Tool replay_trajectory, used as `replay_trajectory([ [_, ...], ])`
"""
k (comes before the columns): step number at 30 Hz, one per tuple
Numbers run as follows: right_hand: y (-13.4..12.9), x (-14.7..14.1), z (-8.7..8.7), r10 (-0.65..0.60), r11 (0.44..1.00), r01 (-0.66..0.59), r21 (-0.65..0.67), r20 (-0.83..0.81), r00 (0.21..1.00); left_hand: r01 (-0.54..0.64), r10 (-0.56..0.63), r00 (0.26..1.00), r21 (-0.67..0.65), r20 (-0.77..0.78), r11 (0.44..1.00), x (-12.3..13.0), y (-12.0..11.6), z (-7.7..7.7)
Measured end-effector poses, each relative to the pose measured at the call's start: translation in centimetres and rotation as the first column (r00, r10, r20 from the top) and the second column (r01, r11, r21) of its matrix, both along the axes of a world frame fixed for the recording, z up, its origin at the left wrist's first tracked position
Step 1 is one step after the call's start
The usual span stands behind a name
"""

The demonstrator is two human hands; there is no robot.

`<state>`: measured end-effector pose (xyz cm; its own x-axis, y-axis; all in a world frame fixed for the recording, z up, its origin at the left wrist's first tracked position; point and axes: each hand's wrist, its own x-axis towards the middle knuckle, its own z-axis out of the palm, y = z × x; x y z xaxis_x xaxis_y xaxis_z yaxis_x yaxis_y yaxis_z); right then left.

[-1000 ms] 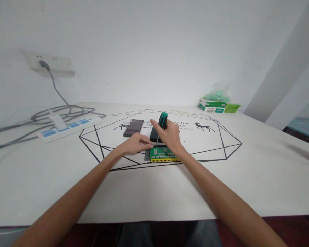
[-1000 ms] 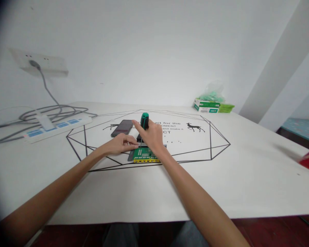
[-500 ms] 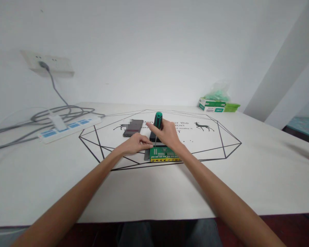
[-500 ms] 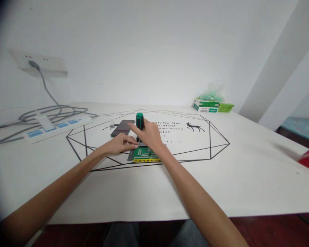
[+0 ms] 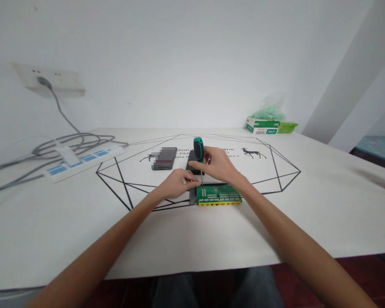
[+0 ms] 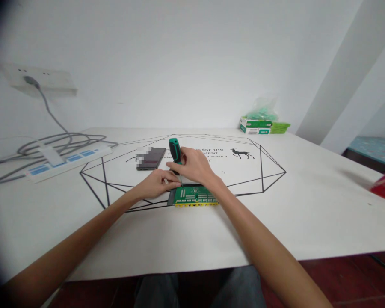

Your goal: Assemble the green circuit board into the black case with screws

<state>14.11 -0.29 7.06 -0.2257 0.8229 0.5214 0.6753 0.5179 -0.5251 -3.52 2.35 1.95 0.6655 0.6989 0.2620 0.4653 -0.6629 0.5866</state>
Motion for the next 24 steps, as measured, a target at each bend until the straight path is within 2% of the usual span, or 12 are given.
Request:
replay_trajectory([
  [3, -0.3, 0.3, 0.1, -0.013, 1.0, 0.013, 0.008, -0.024, 1.0, -0.038, 0.037, 0.999, 0.033, 0.029, 0.999, 0.1, -0.4, 0.4],
  [7, -0.4, 0.2, 0.2, -0.034, 0.999, 0.035, 0.015, -0.023, 0.999, 0.045, -0.024, 0.977, -0.096, 0.21, 0.994, 0.5, -1.1, 1.1],
  [10, -0.5, 0.3, 0.4, -0.05, 0.999, 0.05, 0.014, 0.004, 0.999, 0.054, -0.003, 0.954, -0.161, 0.301, 0.986, 1.2, -1.7, 1.4],
  [19, -1.0, 0.4, 1.3, -0.1, 0.993, 0.102, 0.066, -0.034, 0.994, -0.13, 0.147, 0.945, -0.075, 0.292, 0.989, 2.2, -2.3, 1.2],
  [21, -1.0, 0.3, 1.2, -0.097, 0.992, 0.1, 0.073, -0.053, 0.994, -0.138, 0.155, 0.943, -0.076, 0.295, 0.987, 2.2, -2.4, 1.2],
  [24, -0.8, 0.4, 1.2, -0.084, 0.992, 0.091, 0.086, -0.09, 0.992, -0.089, 0.105, 0.949, -0.068, 0.296, 0.994, 2.0, -2.6, 1.4],
])
